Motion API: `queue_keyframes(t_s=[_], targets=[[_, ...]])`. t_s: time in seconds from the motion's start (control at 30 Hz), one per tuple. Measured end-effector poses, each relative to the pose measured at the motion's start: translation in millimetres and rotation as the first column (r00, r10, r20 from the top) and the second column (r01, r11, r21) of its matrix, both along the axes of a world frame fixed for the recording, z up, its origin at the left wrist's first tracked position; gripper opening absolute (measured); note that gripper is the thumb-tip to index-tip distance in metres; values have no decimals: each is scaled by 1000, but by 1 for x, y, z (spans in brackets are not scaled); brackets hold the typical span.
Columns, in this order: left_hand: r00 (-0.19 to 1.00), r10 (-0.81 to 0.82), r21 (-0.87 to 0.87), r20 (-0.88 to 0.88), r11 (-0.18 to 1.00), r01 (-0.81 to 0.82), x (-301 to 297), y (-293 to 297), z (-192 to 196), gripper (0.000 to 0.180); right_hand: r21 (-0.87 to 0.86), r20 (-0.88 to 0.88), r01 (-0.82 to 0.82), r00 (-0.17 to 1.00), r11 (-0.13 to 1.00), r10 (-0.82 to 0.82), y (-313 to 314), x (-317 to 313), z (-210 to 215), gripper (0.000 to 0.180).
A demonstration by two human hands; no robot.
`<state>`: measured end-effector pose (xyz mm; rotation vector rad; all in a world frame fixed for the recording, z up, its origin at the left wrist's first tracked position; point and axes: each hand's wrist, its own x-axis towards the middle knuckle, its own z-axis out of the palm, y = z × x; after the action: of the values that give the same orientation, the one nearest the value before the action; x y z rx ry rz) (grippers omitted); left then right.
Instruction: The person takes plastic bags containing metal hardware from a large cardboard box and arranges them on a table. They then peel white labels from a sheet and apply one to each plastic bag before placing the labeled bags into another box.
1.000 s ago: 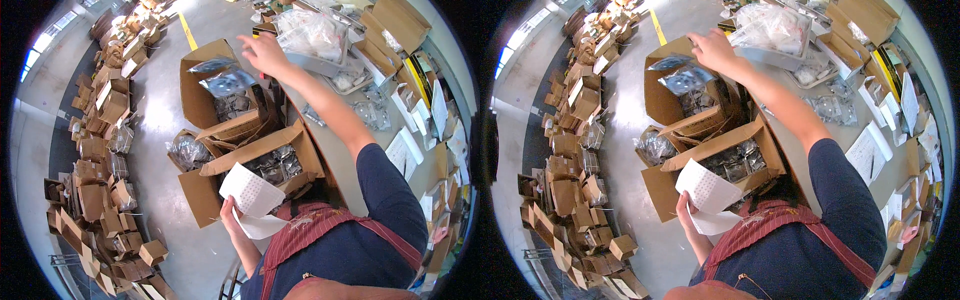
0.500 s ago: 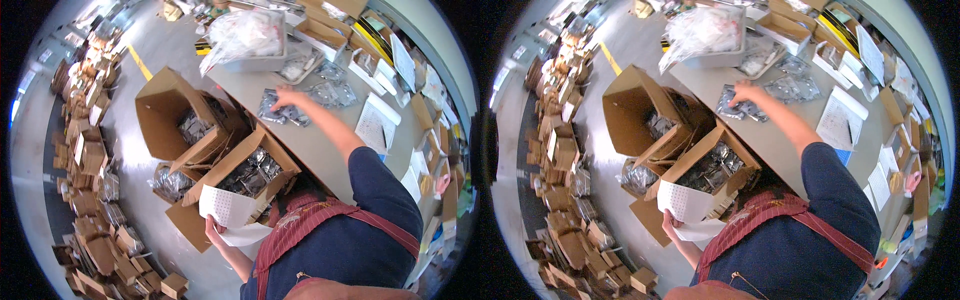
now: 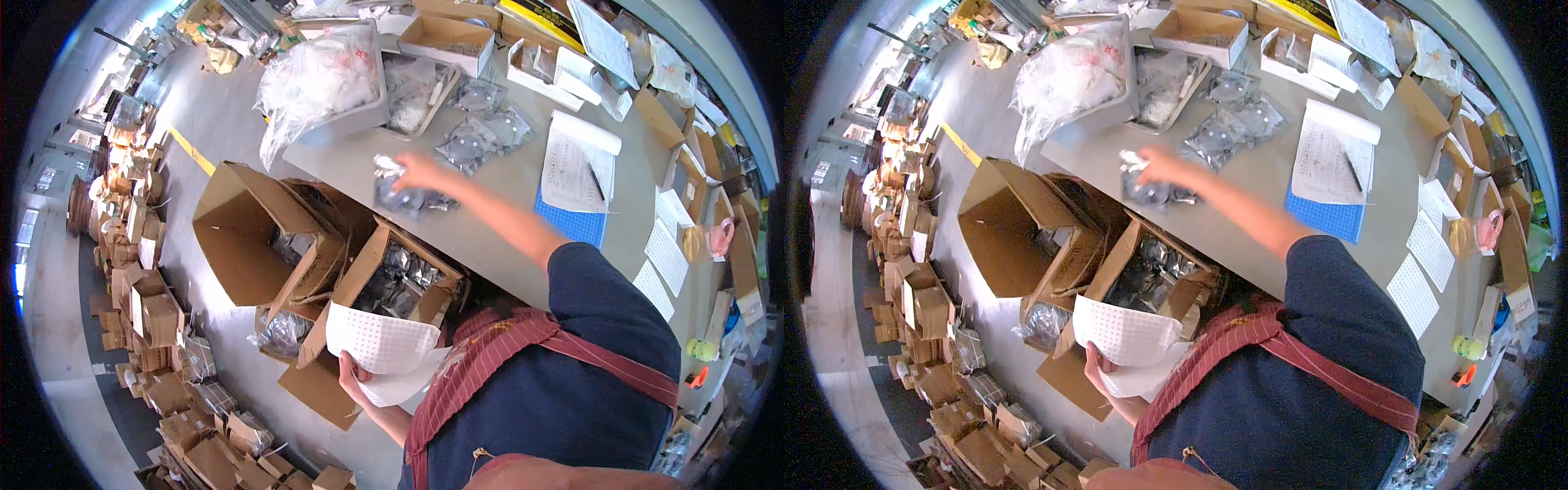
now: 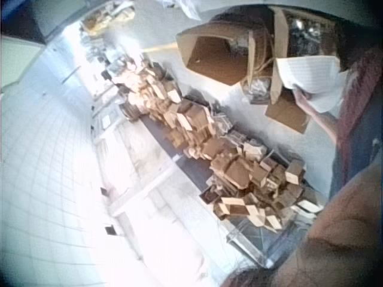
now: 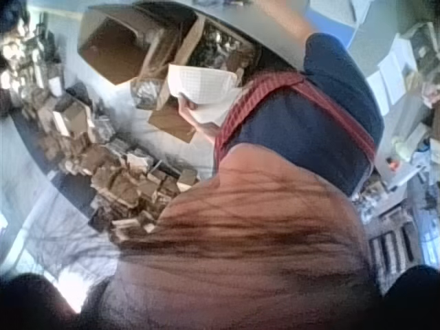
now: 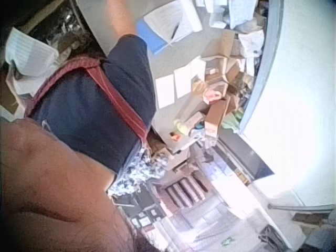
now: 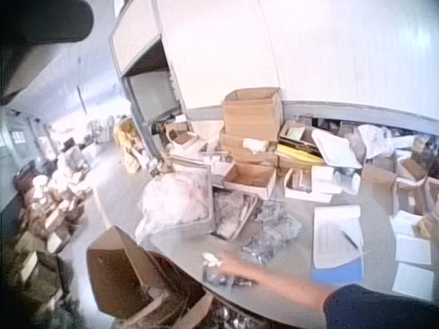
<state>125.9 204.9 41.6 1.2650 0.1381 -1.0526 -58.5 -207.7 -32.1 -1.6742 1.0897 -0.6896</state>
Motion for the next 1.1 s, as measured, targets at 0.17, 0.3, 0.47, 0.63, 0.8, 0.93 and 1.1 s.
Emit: queue_keyframes(t_s=[0.17,0.3,0.47,0.63,0.8,0.93,1.1], targets=[[984,-159,-270,-75,954,133,10,5,-4,21,-21,-496,-175,857,984,142,-58,-70,3,59],[999,-26,55,45,998,23,-13,-26,20,20,-135,-681,-363,710,922,180,-37,-65,-12,55],[994,-93,37,65,995,91,-37,-47,27,19,-69,-830,-572,487,817,271,15,-45,11,61],[983,-181,48,14,982,181,-33,-42,15,18,12,-712,-600,556,800,428,41,-50,7,55],[995,-95,47,1,994,95,-39,-41,26,18,212,-254,-385,866,898,431,-5,-82,-4,43],[993,-113,19,20,994,112,-44,-45,41,19,69,-383,-166,906,984,180,-62,-109,-16,40],[997,-72,58,12,996,71,-47,-44,35,19,-484,-623,-285,776,827,-97,-45,-114,-25,44]])
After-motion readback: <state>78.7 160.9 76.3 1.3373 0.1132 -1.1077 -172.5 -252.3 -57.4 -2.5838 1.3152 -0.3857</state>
